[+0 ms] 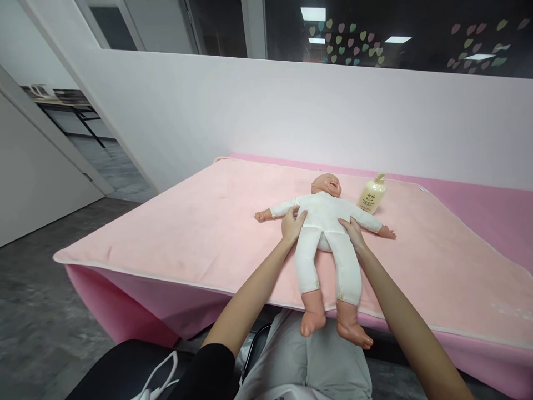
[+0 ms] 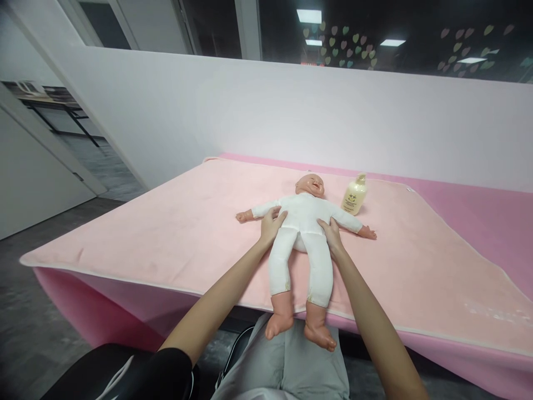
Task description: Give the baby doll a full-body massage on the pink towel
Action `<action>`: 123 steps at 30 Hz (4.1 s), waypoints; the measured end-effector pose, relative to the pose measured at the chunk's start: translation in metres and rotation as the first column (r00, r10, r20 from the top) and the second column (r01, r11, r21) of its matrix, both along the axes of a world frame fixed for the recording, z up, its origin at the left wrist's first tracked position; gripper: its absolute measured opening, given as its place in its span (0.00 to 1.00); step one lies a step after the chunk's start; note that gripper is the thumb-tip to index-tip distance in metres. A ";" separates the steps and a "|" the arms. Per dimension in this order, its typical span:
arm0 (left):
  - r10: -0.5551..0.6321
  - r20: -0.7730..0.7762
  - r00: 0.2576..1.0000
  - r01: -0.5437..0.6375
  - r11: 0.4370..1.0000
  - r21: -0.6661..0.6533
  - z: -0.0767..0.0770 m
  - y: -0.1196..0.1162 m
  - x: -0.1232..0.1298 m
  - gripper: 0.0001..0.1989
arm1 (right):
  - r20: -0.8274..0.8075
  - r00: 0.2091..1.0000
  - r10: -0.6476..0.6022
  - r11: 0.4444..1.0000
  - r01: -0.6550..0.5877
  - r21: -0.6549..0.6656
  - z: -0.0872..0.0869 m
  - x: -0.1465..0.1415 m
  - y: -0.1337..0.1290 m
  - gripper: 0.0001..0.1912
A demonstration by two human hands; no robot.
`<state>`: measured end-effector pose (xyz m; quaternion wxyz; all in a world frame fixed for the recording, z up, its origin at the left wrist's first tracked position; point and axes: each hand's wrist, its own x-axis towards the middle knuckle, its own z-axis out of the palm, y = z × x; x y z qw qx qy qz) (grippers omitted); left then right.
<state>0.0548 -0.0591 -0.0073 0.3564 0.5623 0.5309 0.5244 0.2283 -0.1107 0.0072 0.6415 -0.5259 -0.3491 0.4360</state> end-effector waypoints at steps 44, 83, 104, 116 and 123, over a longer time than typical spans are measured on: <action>-0.017 -0.035 0.999 0.017 1.000 -0.003 -0.001 0.001 -0.001 0.17 | 0.048 0.999 0.008 1.000 -0.007 -0.016 -0.004 0.003 0.002 0.16; -0.020 -0.049 0.999 0.020 1.000 -0.009 0.000 0.000 -0.001 0.17 | 0.069 0.998 0.000 0.999 0.003 -0.039 -0.001 0.001 0.000 0.15; -0.023 -0.054 0.998 0.022 1.000 -0.011 0.002 -0.001 -0.001 0.17 | 0.086 0.996 -0.004 0.999 0.008 -0.044 0.000 0.002 0.000 0.15; -0.017 -0.057 0.998 0.017 1.000 -0.001 0.000 0.001 -0.001 0.17 | 0.083 0.997 -0.009 0.999 0.012 -0.035 -0.002 0.002 0.001 0.15; -0.020 -0.068 0.998 0.021 1.000 0.008 -0.002 0.002 -0.001 0.18 | 0.072 0.997 0.006 0.999 -0.003 -0.035 -0.007 0.004 0.004 0.16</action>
